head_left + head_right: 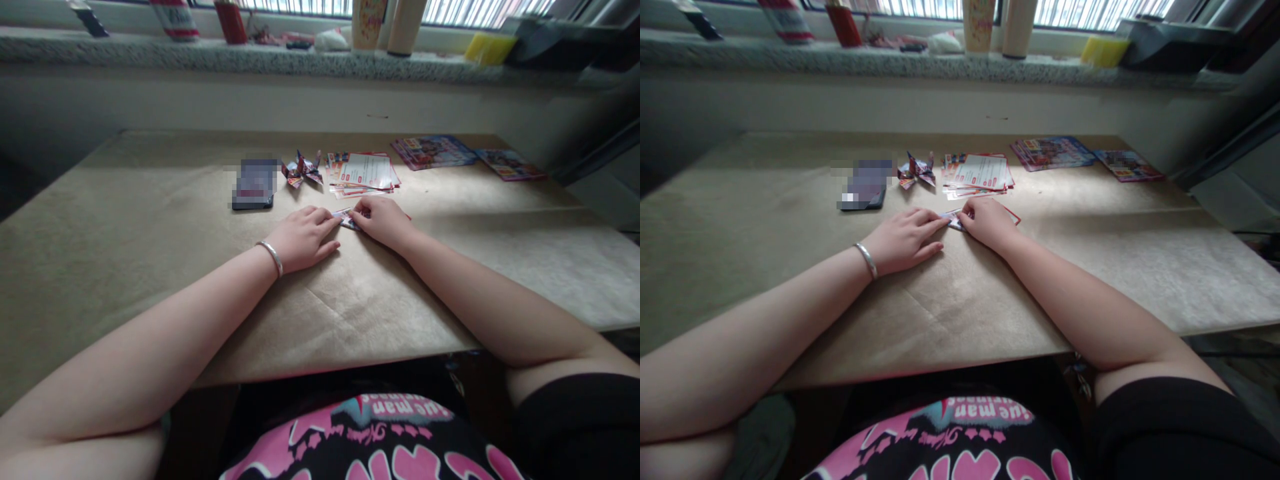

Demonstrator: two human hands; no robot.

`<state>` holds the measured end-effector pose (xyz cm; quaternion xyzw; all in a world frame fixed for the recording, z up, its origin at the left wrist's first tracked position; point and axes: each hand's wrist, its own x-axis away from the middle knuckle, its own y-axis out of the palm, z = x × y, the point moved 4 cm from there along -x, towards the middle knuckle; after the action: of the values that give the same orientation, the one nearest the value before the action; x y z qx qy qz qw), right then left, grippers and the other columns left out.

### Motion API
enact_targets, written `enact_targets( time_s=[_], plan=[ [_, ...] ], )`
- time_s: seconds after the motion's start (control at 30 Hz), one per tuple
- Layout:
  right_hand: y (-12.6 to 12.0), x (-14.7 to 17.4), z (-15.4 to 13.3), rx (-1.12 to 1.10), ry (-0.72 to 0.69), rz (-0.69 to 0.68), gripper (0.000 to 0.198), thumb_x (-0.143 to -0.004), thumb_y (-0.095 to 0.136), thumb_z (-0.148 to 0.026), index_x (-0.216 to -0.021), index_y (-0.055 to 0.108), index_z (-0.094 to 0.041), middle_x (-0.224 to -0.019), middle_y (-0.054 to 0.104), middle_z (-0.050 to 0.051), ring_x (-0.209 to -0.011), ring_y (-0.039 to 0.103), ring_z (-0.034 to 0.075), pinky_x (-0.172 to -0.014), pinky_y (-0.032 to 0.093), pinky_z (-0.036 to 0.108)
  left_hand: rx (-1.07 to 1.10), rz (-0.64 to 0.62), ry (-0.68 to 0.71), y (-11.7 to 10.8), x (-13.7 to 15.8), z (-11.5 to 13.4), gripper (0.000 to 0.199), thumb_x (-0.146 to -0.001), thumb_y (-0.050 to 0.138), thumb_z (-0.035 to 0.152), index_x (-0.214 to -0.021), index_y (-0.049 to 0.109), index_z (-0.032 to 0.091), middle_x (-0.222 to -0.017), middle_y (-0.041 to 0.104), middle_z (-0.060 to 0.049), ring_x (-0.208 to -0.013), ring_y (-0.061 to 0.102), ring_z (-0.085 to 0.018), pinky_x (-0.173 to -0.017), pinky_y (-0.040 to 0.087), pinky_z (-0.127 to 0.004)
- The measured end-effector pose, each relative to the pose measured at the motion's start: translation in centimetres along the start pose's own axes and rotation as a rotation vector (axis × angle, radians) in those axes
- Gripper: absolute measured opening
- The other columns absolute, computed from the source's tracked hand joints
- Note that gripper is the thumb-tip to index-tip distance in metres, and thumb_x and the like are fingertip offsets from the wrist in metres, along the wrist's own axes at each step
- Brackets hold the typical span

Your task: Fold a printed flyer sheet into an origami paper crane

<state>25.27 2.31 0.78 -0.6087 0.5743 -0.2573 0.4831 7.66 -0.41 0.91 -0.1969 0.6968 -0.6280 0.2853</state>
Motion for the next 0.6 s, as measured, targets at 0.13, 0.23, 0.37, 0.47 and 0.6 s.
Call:
enact_targets(
  time_s=[0.13, 0.23, 0.37, 0.47, 0.6],
  plan=[
    [-0.4, 0.3, 0.6, 0.006, 0.040, -0.030, 0.014, -0.087, 0.060, -0.030, -0.086, 0.070, -0.020, -0.090, 0.074, 0.007, -0.080, 0.063, 0.021, -0.068, 0.042, 0.031, -0.046, -0.014, -0.009, -0.3, 0.1, 0.5, 0.056, -0.099, 0.040, 0.045, -0.142, 0.050, 0.011, -0.129, 0.059, -0.015, -0.119, 0.052, -0.029, -0.107, 0.041, -0.040],
    [-0.6, 0.4, 1.0, 0.013, 0.055, -0.040, 0.013, -0.086, 0.060, -0.027, -0.089, 0.070, -0.020, -0.090, 0.074, 0.006, -0.080, 0.063, 0.020, -0.068, 0.042, 0.031, -0.073, -0.034, -0.025, -0.5, 0.1, 0.8, 0.055, -0.099, 0.040, 0.044, -0.141, 0.051, 0.010, -0.129, 0.059, -0.016, -0.118, 0.052, -0.029, -0.105, 0.041, -0.040],
    [-0.5, 0.4, 1.2, 0.021, 0.031, -0.024, 0.013, -0.087, 0.059, -0.026, -0.088, 0.069, -0.020, -0.092, 0.074, 0.008, -0.082, 0.063, 0.021, -0.070, 0.043, 0.032, -0.095, -0.045, -0.029, -0.6, 0.0, 1.0, 0.055, -0.099, 0.039, 0.044, -0.142, 0.049, 0.009, -0.129, 0.059, -0.016, -0.119, 0.052, -0.028, -0.104, 0.041, -0.039],
    [-0.2, 0.2, 1.3, 0.018, 0.021, -0.015, 0.013, -0.087, 0.059, -0.026, -0.088, 0.069, -0.019, -0.092, 0.074, 0.008, -0.082, 0.063, 0.022, -0.071, 0.042, 0.032, -0.107, -0.037, -0.021, -0.7, 0.0, 1.0, 0.055, -0.099, 0.039, 0.043, -0.140, 0.051, 0.009, -0.129, 0.059, -0.016, -0.118, 0.052, -0.028, -0.103, 0.042, -0.038],
    [-0.3, 0.0, 1.2, 0.043, -0.042, 0.014, 0.012, -0.087, 0.059, -0.026, -0.090, 0.069, -0.019, -0.095, 0.073, 0.007, -0.087, 0.063, 0.022, -0.074, 0.043, 0.032, -0.107, -0.022, -0.004, -0.8, 0.0, 0.9, 0.049, -0.097, 0.041, 0.040, -0.132, 0.059, 0.010, -0.120, 0.062, -0.016, -0.109, 0.056, -0.029, -0.097, 0.045, -0.040]
  ],
)
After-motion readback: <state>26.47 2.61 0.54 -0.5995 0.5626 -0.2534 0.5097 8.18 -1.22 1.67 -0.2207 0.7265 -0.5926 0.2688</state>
